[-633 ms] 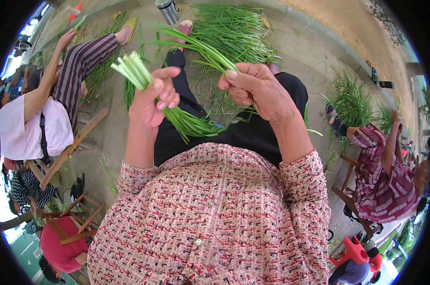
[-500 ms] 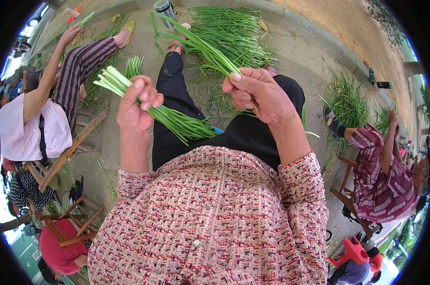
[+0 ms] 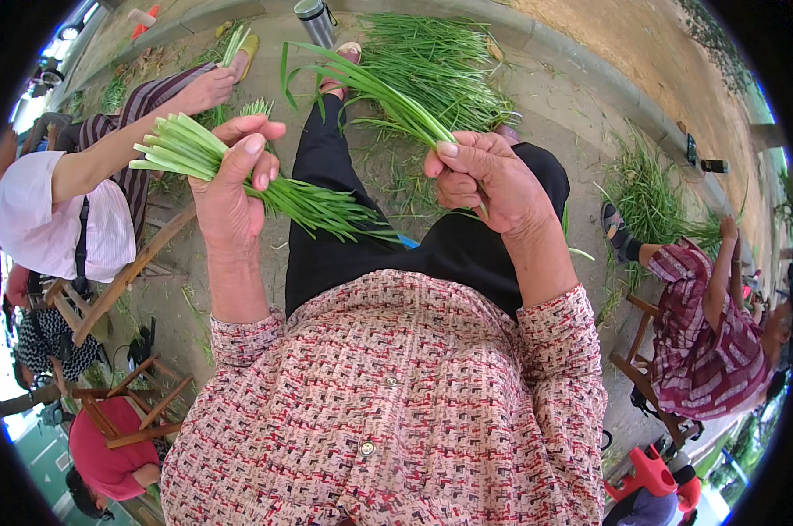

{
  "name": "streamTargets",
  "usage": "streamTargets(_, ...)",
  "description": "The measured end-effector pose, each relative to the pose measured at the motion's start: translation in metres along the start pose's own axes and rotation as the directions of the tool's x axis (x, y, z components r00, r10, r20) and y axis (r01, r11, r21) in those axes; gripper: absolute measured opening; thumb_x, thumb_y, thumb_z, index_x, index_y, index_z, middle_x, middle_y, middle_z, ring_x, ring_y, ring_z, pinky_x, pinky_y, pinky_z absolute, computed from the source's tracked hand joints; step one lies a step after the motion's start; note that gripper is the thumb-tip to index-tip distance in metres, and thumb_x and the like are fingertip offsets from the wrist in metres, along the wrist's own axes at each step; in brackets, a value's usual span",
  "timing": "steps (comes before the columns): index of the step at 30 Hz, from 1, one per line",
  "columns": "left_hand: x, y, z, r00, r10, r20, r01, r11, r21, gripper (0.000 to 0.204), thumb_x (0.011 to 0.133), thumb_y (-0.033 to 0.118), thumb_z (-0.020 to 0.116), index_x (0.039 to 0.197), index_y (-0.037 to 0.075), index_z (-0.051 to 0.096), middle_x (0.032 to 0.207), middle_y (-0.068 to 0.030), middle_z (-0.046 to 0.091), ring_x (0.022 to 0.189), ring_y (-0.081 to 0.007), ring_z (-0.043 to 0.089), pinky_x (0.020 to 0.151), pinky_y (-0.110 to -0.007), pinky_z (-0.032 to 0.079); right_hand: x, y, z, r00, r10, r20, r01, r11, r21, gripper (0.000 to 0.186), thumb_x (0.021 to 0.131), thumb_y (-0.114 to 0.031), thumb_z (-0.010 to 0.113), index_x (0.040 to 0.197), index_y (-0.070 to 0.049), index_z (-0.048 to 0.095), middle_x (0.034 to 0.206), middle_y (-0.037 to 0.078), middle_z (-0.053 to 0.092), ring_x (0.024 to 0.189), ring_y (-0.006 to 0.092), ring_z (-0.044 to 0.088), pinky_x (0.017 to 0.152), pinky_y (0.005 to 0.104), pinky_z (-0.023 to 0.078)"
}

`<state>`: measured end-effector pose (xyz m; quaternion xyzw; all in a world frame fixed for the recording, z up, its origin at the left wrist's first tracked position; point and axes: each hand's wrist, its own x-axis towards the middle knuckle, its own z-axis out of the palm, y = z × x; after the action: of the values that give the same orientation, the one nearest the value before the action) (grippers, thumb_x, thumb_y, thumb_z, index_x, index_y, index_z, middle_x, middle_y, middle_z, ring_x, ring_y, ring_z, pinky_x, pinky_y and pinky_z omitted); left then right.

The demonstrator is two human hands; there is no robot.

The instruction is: The person is sorting green vegetable stalks by hand, picking individual stalks from a pile on the ground and organizing them into a bundle while sitting on a stool.

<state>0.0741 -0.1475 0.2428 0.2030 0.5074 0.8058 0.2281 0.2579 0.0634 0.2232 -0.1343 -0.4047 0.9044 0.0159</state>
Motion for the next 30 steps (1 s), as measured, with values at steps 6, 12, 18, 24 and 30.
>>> streamTargets(6,-0.006,0.006,0.032,0.950,0.031,0.309,-0.132,0.941,0.311,0.027,0.079,0.000,0.065,0.106,0.001,0.065,0.110,-0.0104,0.065,0.086,-0.0113,0.058,0.075,-0.024,0.046,0.000,-0.010,0.023,0.995,0.081,-0.061,-0.095,0.951,-0.294,0.023,0.092,-0.017,0.056,0.079,0.002,0.063,0.054,-0.005,0.040,0.046,0.0034,0.032,0.043,0.0198,0.024)
streamTargets(12,-0.004,-0.023,0.047,0.864,-0.119,0.490,-0.202,0.809,0.552,0.029,0.079,0.010,0.067,0.106,-0.001,0.065,0.098,-0.0078,0.066,0.088,-0.0115,0.061,0.077,-0.025,0.047,0.003,-0.018,0.036,0.994,0.111,0.020,-0.073,0.773,-0.630,0.024,0.089,-0.022,0.060,0.079,0.000,0.064,0.055,-0.006,0.043,0.048,0.0021,0.035,0.043,0.0202,0.026)
streamTargets(18,-0.009,-0.016,0.044,0.874,-0.351,0.336,0.112,0.818,0.565,0.023,0.079,0.012,0.069,0.096,-0.002,0.065,0.067,0.0013,0.059,0.061,-0.0067,0.053,0.056,-0.023,0.043,0.005,-0.027,0.027,0.991,0.127,0.044,-0.056,0.690,-0.722,0.022,0.087,-0.020,0.062,0.077,-0.001,0.065,0.057,-0.005,0.047,0.047,0.0024,0.038,0.043,0.0186,0.028)
streamTargets(24,-0.006,-0.022,0.026,0.923,-0.344,0.173,0.262,0.891,0.371,0.023,0.076,0.012,0.074,0.093,0.000,0.064,0.062,-0.0031,0.059,0.043,-0.0038,0.043,0.038,-0.018,0.030,-0.010,-0.051,-0.013,0.996,-0.078,-0.047,0.046,0.876,-0.481,0.022,0.088,-0.018,0.060,0.075,-0.001,0.064,0.056,-0.005,0.046,0.045,0.0019,0.032,0.043,0.0190,0.025)
streamTargets(30,-0.002,-0.024,0.017,0.920,-0.378,0.104,0.344,0.905,0.252,0.019,0.077,0.009,0.073,0.091,0.000,0.063,0.062,-0.0045,0.059,0.042,-0.0049,0.043,0.038,-0.018,0.030,-0.018,-0.061,-0.047,0.917,-0.362,-0.167,0.333,0.926,-0.178,0.020,0.091,-0.020,0.056,0.083,-0.002,0.058,0.052,-0.008,0.031,0.045,0.0038,0.028,0.047,0.0219,0.025)
